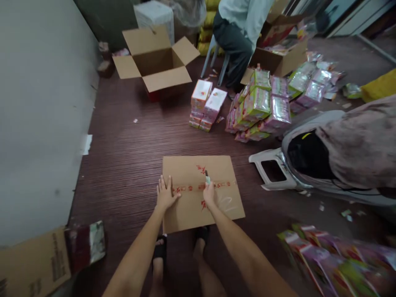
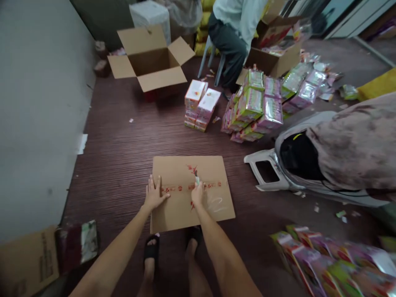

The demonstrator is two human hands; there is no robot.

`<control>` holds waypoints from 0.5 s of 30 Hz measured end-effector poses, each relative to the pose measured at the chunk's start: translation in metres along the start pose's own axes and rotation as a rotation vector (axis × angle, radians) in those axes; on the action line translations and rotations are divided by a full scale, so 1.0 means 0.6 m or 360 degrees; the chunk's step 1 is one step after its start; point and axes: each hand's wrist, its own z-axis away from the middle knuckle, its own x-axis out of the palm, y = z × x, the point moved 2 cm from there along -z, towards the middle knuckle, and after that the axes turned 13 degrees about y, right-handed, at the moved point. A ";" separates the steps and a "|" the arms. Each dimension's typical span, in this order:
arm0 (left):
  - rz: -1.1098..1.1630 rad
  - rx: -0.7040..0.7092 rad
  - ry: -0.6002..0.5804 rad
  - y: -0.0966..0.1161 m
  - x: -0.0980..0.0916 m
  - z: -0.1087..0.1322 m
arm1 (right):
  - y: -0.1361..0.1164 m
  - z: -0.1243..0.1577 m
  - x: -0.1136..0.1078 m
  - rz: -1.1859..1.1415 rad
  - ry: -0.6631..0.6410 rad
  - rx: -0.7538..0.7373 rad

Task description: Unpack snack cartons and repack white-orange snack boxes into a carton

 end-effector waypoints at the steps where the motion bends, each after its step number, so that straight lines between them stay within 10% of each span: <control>1: -0.0029 -0.0034 -0.0066 0.019 0.034 -0.008 | 0.019 -0.016 -0.003 0.0035 -0.0024 -0.0011; 8: -0.0047 0.0231 -0.0159 0.172 0.183 -0.034 | 0.161 -0.173 -0.197 0.0229 -0.0019 -0.0045; 15: -0.0205 0.0054 -0.0269 0.230 0.227 -0.046 | 0.166 -0.310 -0.301 0.0989 0.0012 -0.0038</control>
